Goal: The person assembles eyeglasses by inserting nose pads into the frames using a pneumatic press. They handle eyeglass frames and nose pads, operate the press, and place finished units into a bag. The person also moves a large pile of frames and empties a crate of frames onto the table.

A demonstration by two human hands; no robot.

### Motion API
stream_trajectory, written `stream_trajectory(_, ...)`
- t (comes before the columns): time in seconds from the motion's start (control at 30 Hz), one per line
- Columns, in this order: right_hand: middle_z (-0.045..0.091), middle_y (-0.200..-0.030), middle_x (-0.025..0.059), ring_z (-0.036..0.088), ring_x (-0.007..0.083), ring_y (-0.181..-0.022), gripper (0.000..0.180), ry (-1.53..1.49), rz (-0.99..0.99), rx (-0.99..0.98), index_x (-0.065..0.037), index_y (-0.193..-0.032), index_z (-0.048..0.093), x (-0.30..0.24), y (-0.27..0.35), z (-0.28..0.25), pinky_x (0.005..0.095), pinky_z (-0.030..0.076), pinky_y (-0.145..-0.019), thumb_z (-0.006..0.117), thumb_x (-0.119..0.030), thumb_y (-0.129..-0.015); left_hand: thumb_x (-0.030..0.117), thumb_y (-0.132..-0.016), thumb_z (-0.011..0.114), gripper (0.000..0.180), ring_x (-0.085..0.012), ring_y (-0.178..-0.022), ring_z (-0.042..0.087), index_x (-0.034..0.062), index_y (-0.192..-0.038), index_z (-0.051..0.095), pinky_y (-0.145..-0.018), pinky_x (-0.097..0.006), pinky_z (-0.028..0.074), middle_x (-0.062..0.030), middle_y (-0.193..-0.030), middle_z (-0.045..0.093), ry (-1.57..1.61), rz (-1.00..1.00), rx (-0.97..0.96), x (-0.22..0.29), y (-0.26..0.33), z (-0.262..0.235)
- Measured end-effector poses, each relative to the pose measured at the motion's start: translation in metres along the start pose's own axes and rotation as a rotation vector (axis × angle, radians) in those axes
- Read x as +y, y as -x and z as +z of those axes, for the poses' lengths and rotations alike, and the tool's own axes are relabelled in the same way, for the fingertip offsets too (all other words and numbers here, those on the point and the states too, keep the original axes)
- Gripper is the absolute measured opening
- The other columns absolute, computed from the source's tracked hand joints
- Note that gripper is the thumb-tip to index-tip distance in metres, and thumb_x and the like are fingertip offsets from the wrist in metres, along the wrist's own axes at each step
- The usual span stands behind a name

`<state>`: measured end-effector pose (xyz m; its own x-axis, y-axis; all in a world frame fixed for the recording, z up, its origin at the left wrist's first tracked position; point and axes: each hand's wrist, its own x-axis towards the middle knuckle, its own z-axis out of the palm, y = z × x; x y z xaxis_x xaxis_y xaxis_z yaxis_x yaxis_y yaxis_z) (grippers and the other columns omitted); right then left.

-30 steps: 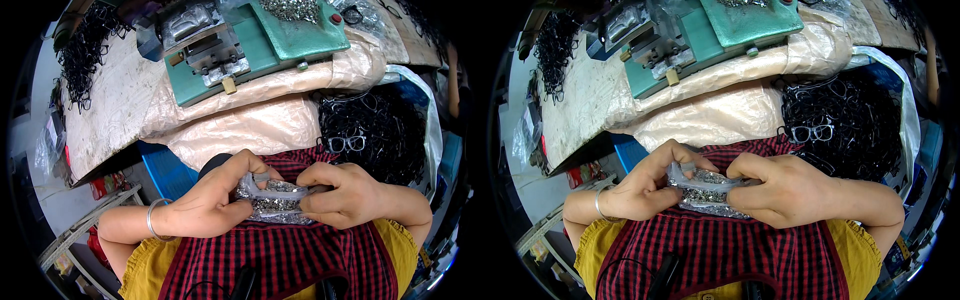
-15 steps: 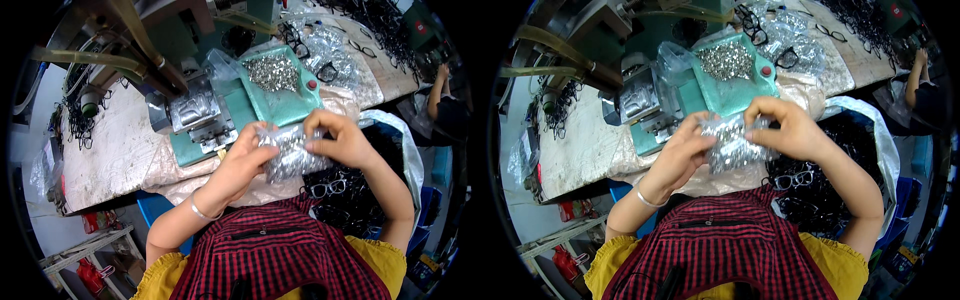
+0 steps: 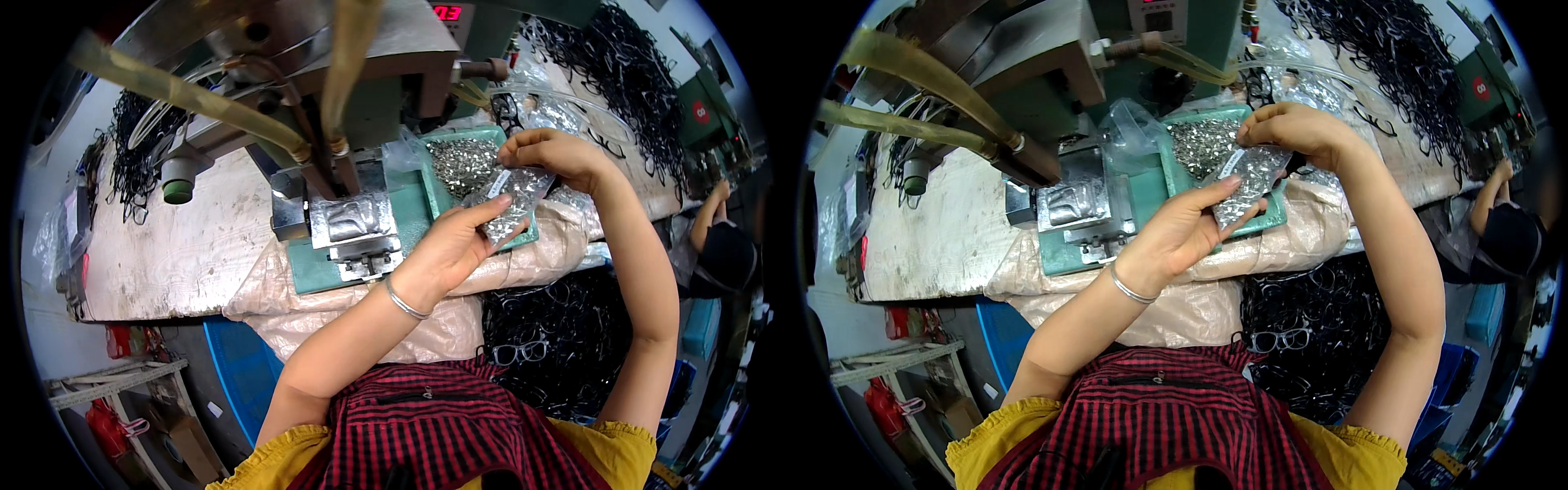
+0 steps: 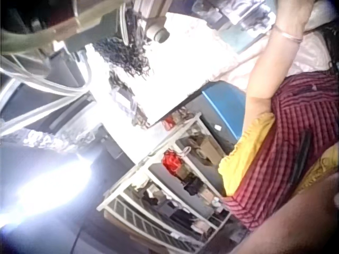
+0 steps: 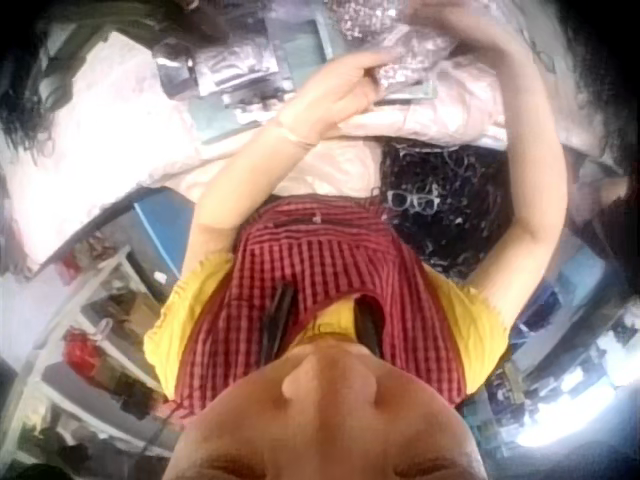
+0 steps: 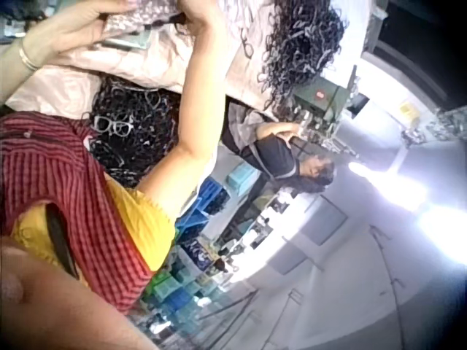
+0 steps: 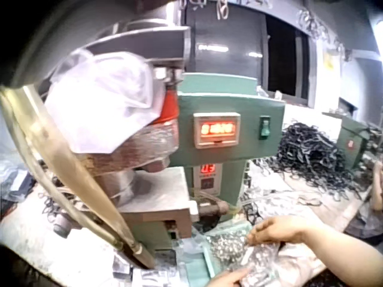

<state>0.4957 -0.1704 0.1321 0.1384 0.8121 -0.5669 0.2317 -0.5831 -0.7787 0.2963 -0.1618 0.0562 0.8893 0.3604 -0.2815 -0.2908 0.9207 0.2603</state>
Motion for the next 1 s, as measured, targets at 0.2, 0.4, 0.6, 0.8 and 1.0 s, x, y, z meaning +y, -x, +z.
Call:
stream_trajectory(0.2,0.069,-0.095,0.0034,0.063,0.0107,-0.09,0.016,0.218,0.041,0.017,-0.001,-0.098,0.069,-0.013,-0.016,-0.006,0.0231,0.048,-0.083,0.066,-0.01,-0.085,0.01,-0.097,0.057,0.032,-0.0255,-0.11,0.062,-0.0009,-0.127,0.052,-0.09,-0.03,0.059,-0.0137,-0.127,0.059,0.046,-0.01,-0.019,-0.001,-0.009,-0.001)
stream_trajectory(0.4,0.07,-0.087,0.0025,0.064,0.0103,-0.075,0.019,0.277,0.057,0.067,-0.002,-0.096,0.07,-0.02,-0.014,-0.008,0.0231,0.05,-0.064,0.068,-0.012,-0.079,0.015,-0.098,0.057,0.036,-0.0209,-0.106,0.064,0.0017,-0.131,0.05,-0.083,-0.03,0.062,-0.0116,-0.123,0.062,0.054,-0.061,-0.041,-0.002,-0.013,0.002)
stream_trajectory(0.6,0.069,-0.082,0.0008,0.06,0.0086,-0.065,0.017,0.36,0.04,0.077,-0.004,-0.093,0.07,-0.029,-0.012,-0.007,0.024,0.044,-0.047,0.067,-0.013,-0.079,0.018,-0.097,0.059,0.034,-0.0251,-0.094,0.067,0.0002,-0.126,0.052,-0.075,-0.029,0.063,-0.0166,-0.115,0.063,0.075,-0.069,-0.069,-0.002,-0.016,0.0)
stream_trajectory(0.8,0.068,-0.079,-0.0004,0.058,0.0079,-0.063,0.017,0.408,0.041,0.113,-0.007,-0.092,0.072,-0.029,-0.01,-0.007,0.0243,0.042,-0.044,0.068,-0.016,-0.078,0.018,-0.097,0.061,0.032,-0.0261,-0.087,0.068,-0.0018,-0.121,0.053,-0.073,-0.028,0.063,-0.0177,-0.111,0.065,0.077,-0.059,-0.025,-0.007,-0.013,0.006)
stream_trajectory(1.0,0.067,-0.074,-0.0011,0.055,0.008,-0.058,0.015,0.47,0.01,0.14,-0.007,-0.091,0.073,-0.026,-0.013,-0.009,0.0248,0.041,-0.043,0.068,-0.015,-0.079,0.019,-0.097,0.06,0.034,-0.0255,-0.085,0.069,-0.0027,-0.122,0.05,-0.071,-0.027,0.063,-0.0206,-0.111,0.064,0.059,-0.03,-0.018,-0.006,-0.014,0.009)
